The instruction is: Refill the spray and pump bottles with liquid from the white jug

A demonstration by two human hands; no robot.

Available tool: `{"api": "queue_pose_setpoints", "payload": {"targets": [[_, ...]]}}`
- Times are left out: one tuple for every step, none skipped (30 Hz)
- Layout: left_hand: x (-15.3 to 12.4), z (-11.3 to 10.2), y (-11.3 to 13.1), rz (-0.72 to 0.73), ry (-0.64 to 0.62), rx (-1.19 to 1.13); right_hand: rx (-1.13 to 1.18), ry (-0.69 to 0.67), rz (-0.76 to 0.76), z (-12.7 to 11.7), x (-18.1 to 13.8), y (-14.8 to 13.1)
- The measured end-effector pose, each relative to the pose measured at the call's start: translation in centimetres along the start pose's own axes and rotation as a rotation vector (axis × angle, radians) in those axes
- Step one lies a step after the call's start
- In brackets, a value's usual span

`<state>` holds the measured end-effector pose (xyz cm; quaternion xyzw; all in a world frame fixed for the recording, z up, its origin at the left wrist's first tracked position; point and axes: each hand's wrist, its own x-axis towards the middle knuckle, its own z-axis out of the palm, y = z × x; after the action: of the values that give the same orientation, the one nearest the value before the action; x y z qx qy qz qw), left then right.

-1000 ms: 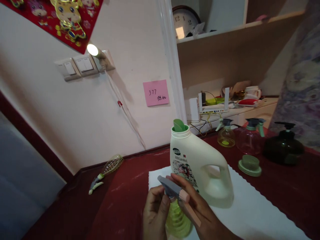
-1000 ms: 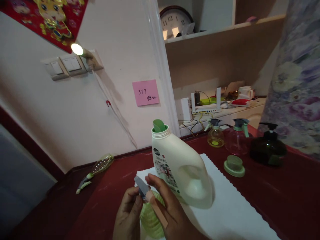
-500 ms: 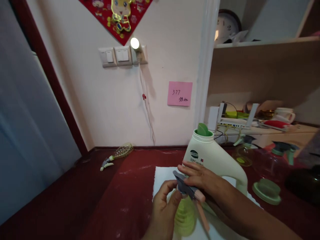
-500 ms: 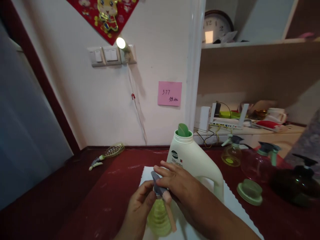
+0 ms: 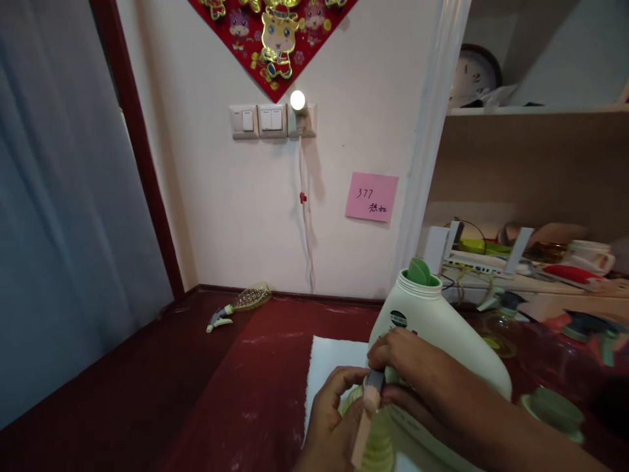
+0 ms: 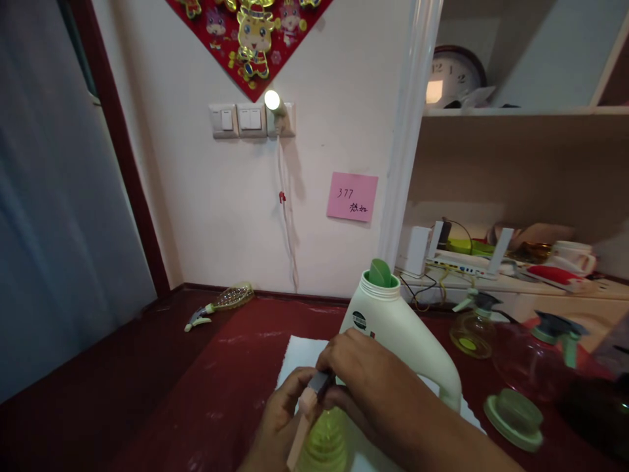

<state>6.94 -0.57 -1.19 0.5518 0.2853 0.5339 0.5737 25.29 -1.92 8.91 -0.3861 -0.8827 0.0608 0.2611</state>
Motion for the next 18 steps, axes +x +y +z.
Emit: {"api": "queue_pose_setpoints", "payload": {"targets": [[0.0,0.0,0.1,0.007,0.004,0.017,-0.034,-0.006,0.002,0.2,0.1,0.0],[0.0,0.0,0.2,0.015,0.0,0.04,-0.071,-0.008,0.001,0.4,0.2,-0.1],[0.0,0.1,0.3,0.026,-0.006,0.059,-0.109,-0.001,0.001,0.7,0.3,-0.2],[0.0,0.1,0.5,0.036,-0.016,0.071,-0.141,0.01,0.008,1.0,0.4,-0.3],[0.1,0.1,0.7,0.041,-0.034,0.076,-0.162,0.023,0.024,1.2,0.5,-0.4],[0.2,0.1,0.9,0.047,-0.053,0.075,-0.168,0.033,0.048,1.4,0.6,-0.5],[0.3,0.2,1.1,0.058,-0.07,0.071,-0.158,0.042,0.078,1.6,0.6,-0.6],[0.3,0.2,1.2,0.07,-0.076,0.067,-0.135,0.044,0.121,1.6,0.6,-0.8],[0.4,0.3,1.3,0.081,-0.077,0.061,-0.099,0.042,0.173,1.5,0.5,-0.9],[0.5,0.3,1.3,0.087,-0.083,0.052,-0.05,0.036,0.221,1.4,0.5,-1.1],[0.5,0.4,1.3,0.088,-0.088,0.038,0.008,0.021,0.264,1.1,0.5,-1.3],[0.5,0.5,1.2,0.082,-0.093,0.019,0.074,-0.005,0.299,0.8,0.4,-1.4],[0.5,0.6,1.2,0.069,-0.094,-0.005,0.138,-0.039,0.324,0.6,0.4,-1.5],[0.5,0.6,1.1,0.05,-0.09,-0.028,0.192,-0.074,0.334,0.3,0.5,-1.6],[0.5,0.7,0.9,0.033,-0.083,-0.052,0.23,-0.104,0.338,0.1,0.5,-1.6],[0.4,0.7,0.7,0.022,-0.071,-0.078,0.247,-0.125,0.341,0.1,0.6,-1.7],[0.3,0.7,0.4,0.017,-0.062,-0.107,0.249,-0.134,0.344,0.1,0.6,-1.7],[0.2,0.7,0.1,0.021,-0.048,-0.13,0.242,-0.139,0.342,0.1,0.7,-1.7]]}}
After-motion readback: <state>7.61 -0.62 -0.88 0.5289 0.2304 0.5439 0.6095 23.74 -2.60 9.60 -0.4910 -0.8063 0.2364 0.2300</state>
